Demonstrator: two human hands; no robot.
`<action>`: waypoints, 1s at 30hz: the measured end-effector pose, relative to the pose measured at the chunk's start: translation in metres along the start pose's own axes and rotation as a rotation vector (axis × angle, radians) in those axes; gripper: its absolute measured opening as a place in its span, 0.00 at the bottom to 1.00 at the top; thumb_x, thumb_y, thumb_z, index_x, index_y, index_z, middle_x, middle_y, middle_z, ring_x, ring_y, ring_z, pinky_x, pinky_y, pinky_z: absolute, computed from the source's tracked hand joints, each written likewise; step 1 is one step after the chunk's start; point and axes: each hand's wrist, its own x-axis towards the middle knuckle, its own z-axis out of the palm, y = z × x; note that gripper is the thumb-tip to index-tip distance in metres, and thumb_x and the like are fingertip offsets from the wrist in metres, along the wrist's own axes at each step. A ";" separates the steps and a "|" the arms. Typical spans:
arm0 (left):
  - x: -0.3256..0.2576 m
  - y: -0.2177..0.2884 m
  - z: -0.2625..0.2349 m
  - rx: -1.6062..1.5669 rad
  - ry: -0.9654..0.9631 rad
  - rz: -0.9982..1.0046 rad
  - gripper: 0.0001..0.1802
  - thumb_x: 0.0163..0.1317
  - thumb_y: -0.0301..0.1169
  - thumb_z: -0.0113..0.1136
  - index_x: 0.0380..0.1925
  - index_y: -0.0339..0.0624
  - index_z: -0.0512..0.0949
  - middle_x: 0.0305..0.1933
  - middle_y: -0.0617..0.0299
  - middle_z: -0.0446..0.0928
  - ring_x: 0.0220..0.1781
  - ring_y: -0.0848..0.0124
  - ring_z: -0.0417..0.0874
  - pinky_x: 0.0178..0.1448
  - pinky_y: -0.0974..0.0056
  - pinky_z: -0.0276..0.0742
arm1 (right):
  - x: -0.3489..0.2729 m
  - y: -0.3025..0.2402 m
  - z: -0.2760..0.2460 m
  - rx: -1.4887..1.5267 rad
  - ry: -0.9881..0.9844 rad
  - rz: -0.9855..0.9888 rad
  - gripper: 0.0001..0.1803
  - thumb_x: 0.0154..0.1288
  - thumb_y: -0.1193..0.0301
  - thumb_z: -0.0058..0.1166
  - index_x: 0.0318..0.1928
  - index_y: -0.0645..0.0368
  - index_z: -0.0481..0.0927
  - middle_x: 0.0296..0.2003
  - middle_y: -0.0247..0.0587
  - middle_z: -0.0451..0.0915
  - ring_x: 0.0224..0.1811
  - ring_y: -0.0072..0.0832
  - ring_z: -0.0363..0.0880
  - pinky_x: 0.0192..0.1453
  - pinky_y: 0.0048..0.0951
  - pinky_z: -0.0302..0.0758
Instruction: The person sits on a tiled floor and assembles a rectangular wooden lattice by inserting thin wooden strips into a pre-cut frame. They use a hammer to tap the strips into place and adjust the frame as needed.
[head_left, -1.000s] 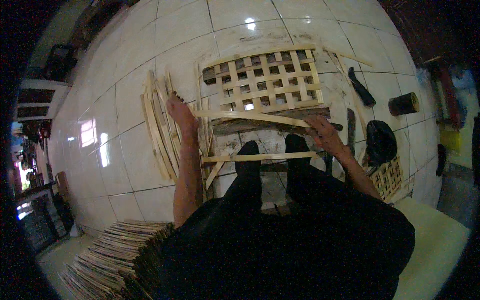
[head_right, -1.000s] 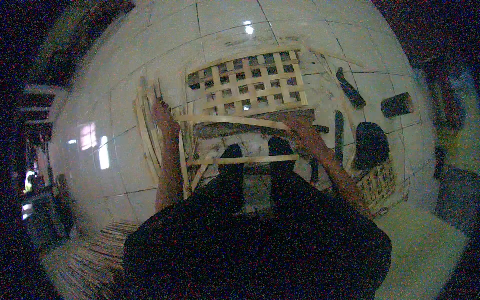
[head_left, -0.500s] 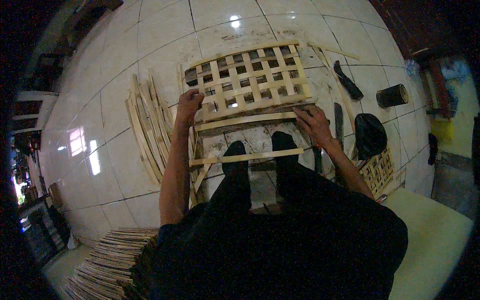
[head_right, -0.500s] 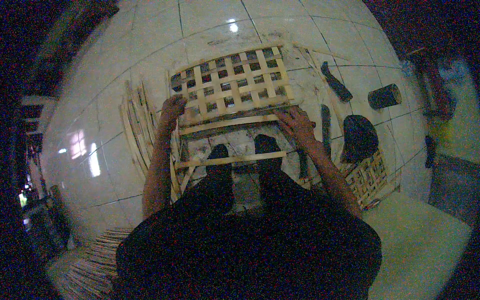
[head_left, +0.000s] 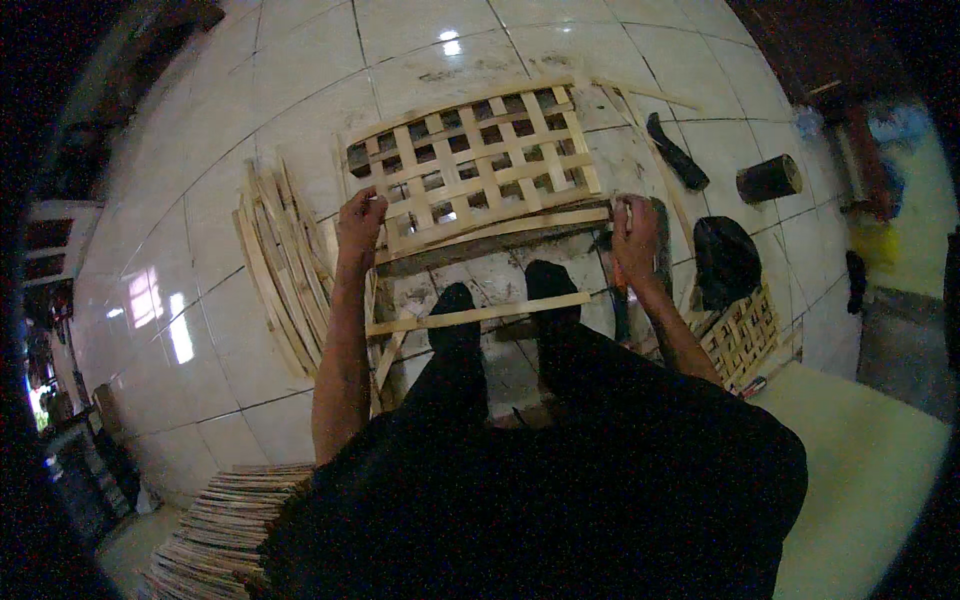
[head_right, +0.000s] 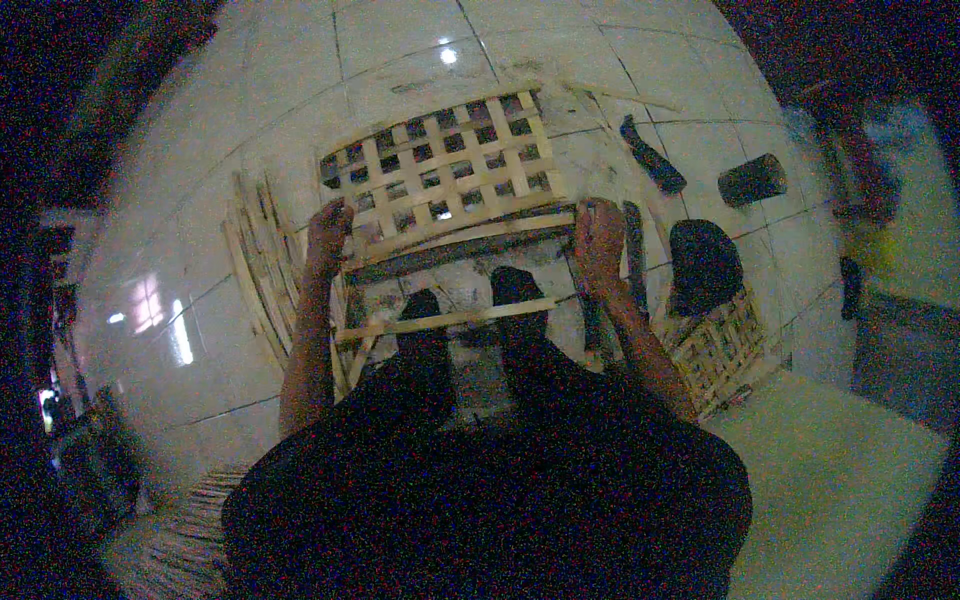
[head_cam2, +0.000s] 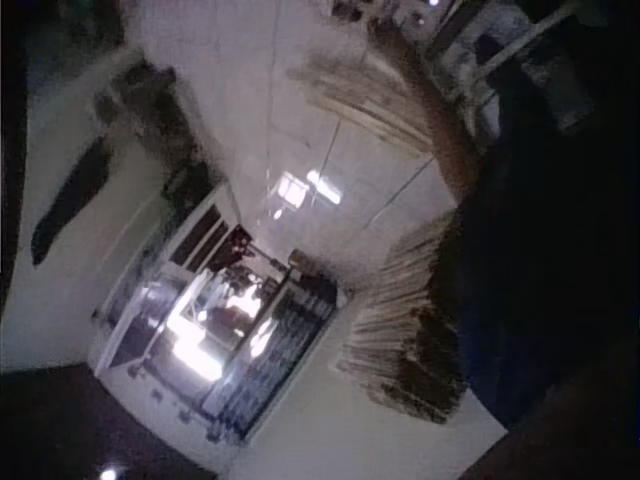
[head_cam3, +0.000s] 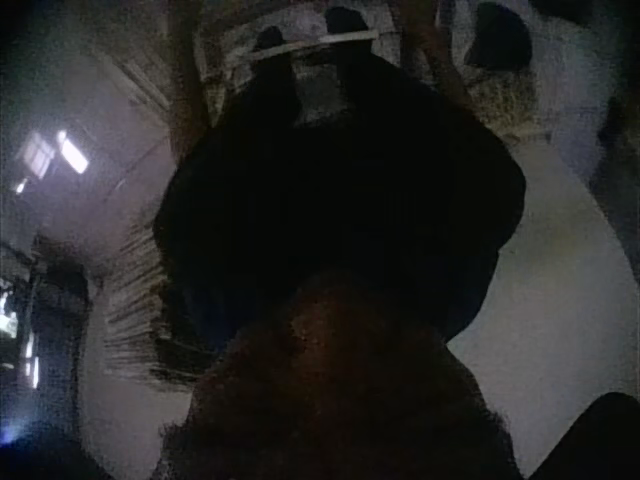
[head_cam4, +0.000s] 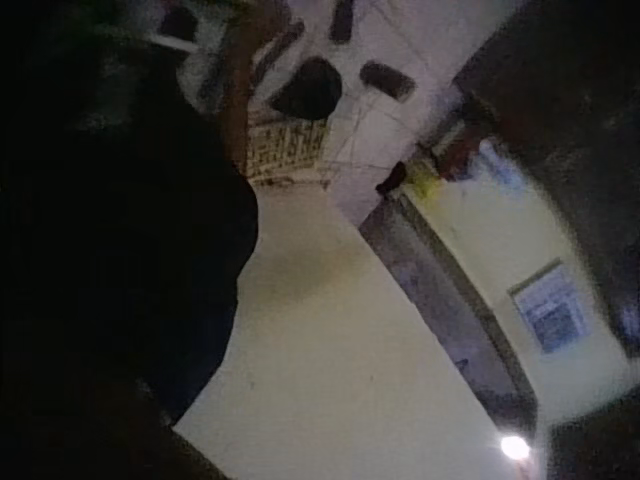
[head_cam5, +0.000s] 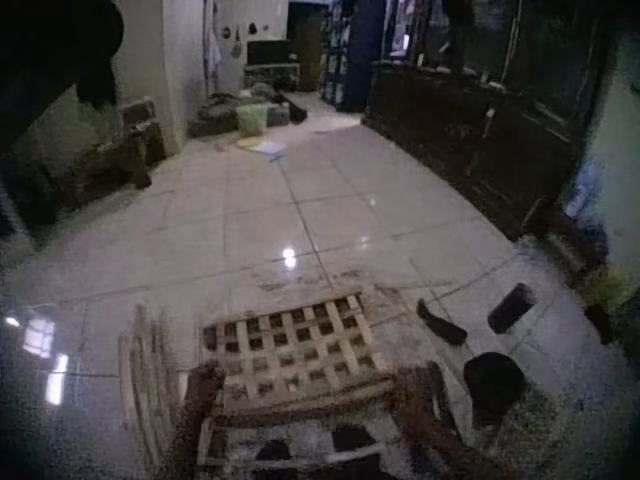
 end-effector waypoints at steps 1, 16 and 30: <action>-0.002 0.001 -0.001 0.010 -0.015 -0.004 0.21 0.64 0.32 0.58 0.54 0.30 0.73 0.34 0.64 0.76 0.33 0.76 0.71 0.39 0.68 0.70 | 0.006 -0.007 -0.003 0.054 -0.013 0.125 0.16 0.69 0.63 0.46 0.49 0.61 0.78 0.48 0.53 0.76 0.53 0.49 0.72 0.60 0.47 0.66; 0.015 -0.014 -0.006 0.010 -0.054 0.040 0.20 0.64 0.31 0.56 0.53 0.32 0.75 0.33 0.62 0.79 0.33 0.76 0.73 0.40 0.69 0.70 | 0.041 0.030 0.019 0.261 -0.308 0.300 0.18 0.60 0.60 0.57 0.40 0.64 0.82 0.36 0.48 0.83 0.40 0.36 0.82 0.47 0.36 0.76; 0.006 -0.031 -0.022 0.095 -0.161 0.033 0.22 0.63 0.42 0.59 0.45 0.33 0.79 0.36 0.61 0.80 0.38 0.72 0.77 0.43 0.65 0.75 | 0.040 0.051 0.021 0.119 -0.305 0.106 0.16 0.64 0.61 0.55 0.42 0.62 0.79 0.32 0.38 0.81 0.33 0.25 0.79 0.41 0.31 0.76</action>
